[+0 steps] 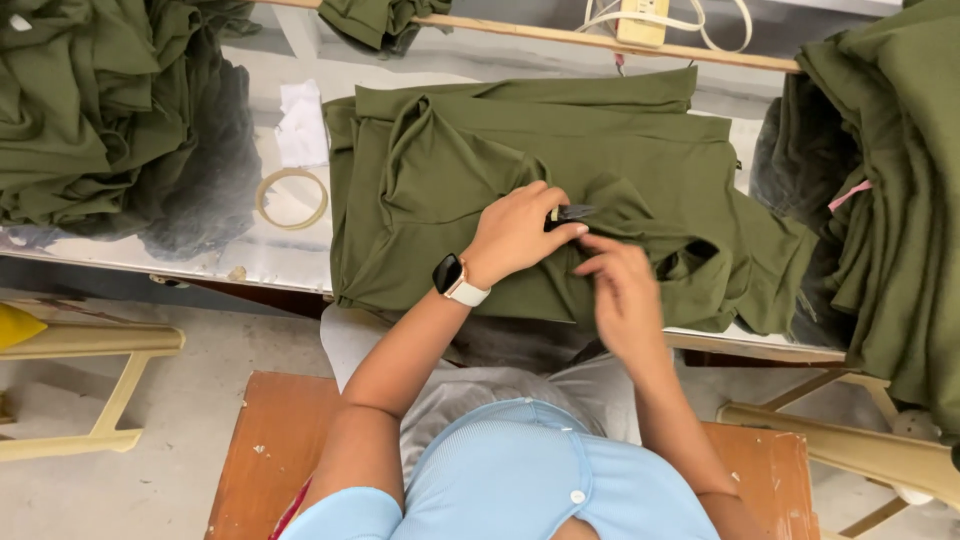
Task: Folding and inspecting olive green t-shirts at a factory workbench, including trimming loose threads.
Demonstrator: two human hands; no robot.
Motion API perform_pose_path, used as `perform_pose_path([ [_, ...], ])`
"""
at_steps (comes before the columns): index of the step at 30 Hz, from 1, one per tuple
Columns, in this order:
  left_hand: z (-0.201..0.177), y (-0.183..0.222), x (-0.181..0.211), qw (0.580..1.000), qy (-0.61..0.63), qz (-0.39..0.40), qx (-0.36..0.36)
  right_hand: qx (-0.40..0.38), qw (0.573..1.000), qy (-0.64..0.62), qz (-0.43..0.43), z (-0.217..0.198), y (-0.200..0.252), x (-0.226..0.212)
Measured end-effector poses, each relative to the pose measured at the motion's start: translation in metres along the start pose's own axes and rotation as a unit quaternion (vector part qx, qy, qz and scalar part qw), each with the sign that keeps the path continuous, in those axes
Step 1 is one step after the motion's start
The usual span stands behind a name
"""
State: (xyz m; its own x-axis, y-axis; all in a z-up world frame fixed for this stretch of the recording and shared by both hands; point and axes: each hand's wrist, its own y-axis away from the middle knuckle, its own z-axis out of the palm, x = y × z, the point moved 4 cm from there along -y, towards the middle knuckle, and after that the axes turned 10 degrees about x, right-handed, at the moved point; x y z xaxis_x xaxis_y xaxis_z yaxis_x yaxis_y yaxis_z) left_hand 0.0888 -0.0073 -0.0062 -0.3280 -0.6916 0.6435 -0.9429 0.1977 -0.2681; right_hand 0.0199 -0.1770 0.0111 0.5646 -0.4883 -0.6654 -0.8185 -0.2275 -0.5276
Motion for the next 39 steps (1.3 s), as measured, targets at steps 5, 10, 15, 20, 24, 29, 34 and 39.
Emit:
perform_pose_path([
  [5,0.051,-0.003,-0.035,0.995,-0.094,0.001,0.024,-0.023,0.989,0.116,0.092,-0.006,0.0,0.027],
  [10,0.036,0.002,-0.016,0.974,-0.127,0.025,0.185,-0.117,0.963,0.24,0.043,0.003,-0.016,0.021],
  [15,-0.002,0.055,0.065,0.933,-0.122,0.188,0.282,-0.077,0.991,0.019,0.106,0.035,-0.009,0.057],
  [20,0.017,0.1,0.081,0.905,-0.066,0.297,0.298,-0.068,0.959,-0.182,0.206,0.061,-0.039,0.04],
  [24,0.015,0.107,0.064,0.905,-0.058,0.285,0.312,-0.049,0.866,-0.394,0.305,0.077,-0.053,0.022],
  [29,-0.016,0.101,0.058,0.936,0.032,0.206,0.282,-0.027,0.718,-0.578,0.388,0.078,-0.034,-0.005],
  [34,-0.072,0.047,-0.01,0.915,0.262,-0.047,0.304,0.008,0.448,-0.764,0.464,0.065,-0.007,-0.025],
  [39,-0.048,0.029,-0.041,0.898,0.336,-0.103,0.266,0.0,0.483,-0.746,0.458,0.059,0.009,-0.003],
])
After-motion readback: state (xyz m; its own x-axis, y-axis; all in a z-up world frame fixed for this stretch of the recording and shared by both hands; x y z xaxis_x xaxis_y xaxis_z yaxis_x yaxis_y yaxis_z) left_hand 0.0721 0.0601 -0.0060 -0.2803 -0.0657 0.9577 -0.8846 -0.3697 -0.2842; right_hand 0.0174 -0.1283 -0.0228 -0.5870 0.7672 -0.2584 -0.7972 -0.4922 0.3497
